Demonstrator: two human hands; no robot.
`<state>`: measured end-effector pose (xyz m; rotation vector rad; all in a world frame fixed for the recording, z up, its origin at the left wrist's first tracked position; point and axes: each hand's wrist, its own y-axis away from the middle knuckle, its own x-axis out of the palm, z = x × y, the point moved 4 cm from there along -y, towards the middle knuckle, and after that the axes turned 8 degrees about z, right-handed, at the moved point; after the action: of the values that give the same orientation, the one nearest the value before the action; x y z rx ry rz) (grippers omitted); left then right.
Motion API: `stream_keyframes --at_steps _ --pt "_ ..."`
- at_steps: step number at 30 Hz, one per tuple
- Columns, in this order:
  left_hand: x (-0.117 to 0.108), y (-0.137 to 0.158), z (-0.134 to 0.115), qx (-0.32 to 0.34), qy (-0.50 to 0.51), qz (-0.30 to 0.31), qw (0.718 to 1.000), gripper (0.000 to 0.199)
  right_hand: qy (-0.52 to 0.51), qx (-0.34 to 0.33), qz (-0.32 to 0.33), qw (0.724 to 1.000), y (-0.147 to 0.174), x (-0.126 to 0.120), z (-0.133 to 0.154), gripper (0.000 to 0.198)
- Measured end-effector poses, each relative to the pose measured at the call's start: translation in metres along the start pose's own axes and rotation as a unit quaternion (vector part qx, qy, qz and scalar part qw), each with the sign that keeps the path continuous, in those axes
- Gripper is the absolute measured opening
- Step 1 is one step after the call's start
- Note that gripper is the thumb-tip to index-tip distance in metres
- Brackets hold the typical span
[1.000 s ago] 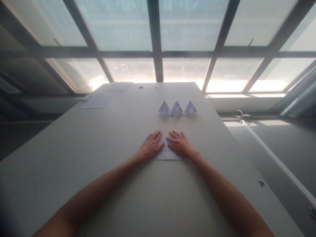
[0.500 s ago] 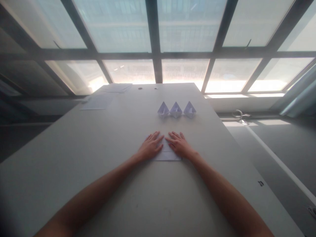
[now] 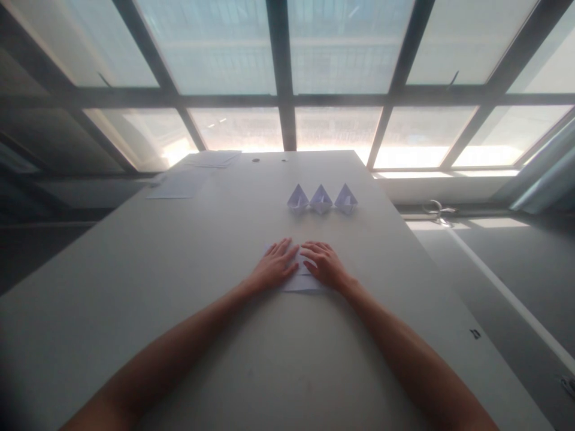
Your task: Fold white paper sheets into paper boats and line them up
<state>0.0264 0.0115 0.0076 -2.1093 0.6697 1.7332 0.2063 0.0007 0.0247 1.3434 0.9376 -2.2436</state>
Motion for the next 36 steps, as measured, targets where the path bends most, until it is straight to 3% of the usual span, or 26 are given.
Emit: stream_keyframes --at_steps 4,9,13,17,25,28,32,36 --pt "0.0 -0.001 0.001 0.007 0.018 -0.025 0.999 0.052 0.002 -0.003 0.051 0.999 -0.001 0.007 0.003 0.027" --pt "-0.009 -0.004 0.007 -0.011 0.06 -0.098 0.993 0.048 0.026 0.021 0.064 0.997 0.0 0.004 0.002 0.024" --pt "-0.016 -0.001 0.015 -0.074 0.025 -0.153 0.985 0.043 0.035 0.052 0.062 0.996 0.002 0.0 -0.005 0.02" --pt "-0.013 -0.001 0.024 -0.141 0.016 -0.166 0.976 0.06 0.033 0.063 0.061 0.996 0.004 0.0 -0.011 0.02" --pt "-0.022 0.001 0.021 -0.043 0.164 -0.224 0.96 0.082 0.029 0.07 0.057 0.996 0.004 0.003 -0.013 0.022" --pt "-0.022 0.001 0.013 0.016 0.19 -0.196 0.962 0.078 0.03 0.07 0.06 0.995 0.004 0.001 -0.011 0.021" --pt "-0.012 -0.002 -0.003 0.111 0.112 -0.092 0.983 0.044 0.034 0.074 0.06 0.995 0.004 0.001 -0.011 0.022" --pt "-0.003 -0.002 -0.011 0.153 0.056 -0.035 0.986 0.047 0.036 0.076 0.064 0.994 0.004 0.002 -0.012 0.023"
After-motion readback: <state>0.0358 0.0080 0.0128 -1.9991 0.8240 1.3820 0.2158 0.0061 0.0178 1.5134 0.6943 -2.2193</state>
